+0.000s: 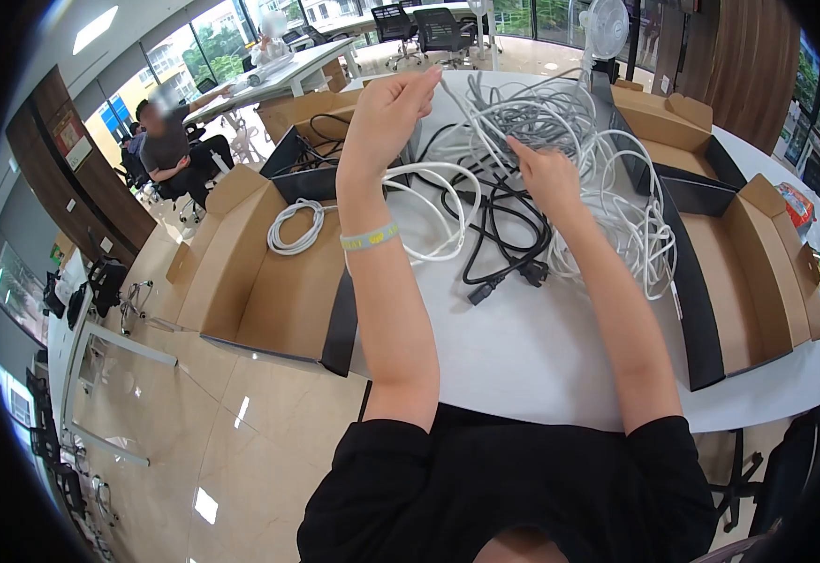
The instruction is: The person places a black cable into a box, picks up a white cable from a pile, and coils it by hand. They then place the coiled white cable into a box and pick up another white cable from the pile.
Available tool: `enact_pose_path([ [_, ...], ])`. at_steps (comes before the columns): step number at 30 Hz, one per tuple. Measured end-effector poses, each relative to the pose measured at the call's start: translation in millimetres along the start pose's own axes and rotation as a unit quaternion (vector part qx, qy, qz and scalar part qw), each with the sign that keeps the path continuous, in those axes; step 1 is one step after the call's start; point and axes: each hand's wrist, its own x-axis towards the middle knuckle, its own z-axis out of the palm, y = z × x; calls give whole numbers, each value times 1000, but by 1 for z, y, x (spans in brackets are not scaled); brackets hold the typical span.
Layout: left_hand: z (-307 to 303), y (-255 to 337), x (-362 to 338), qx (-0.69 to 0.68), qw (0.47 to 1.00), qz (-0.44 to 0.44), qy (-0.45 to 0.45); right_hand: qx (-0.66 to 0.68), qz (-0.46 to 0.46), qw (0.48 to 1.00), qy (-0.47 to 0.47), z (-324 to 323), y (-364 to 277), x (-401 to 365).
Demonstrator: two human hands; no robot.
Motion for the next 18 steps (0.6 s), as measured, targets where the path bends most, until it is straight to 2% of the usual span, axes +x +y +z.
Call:
enact_pose_path([
  [5, 11, 39, -15, -113, 988, 99, 45, 8, 65, 998, 6, 0, 12, 6],
  [7, 11, 46, -18, -115, 987, 95, 67, 17, 72, 997, 9, -4, 22, 10],
  [9, 9, 54, -24, -167, 969, 161, 84, 36, 79, 996, 26, -9, 25, 11],
  [10, 9, 59, -26, -171, 970, 150, 85, 44, 99, 994, -1, -13, 26, 11],
  [11, 11, 59, -24, -167, 971, 150, 87, 48, 97, 994, -1, -12, 29, 13],
  [13, 18, 54, -21, -51, 981, 173, 68, 51, 68, 996, 5, -4, 34, 10],
  [17, 31, 38, -8, 16, 985, 169, 30, 91, 47, 993, -55, -23, 21, 18],
  [18, 34, 34, -7, 16, 987, 159, 32, 130, 13, 991, -41, -21, 24, 20],
])
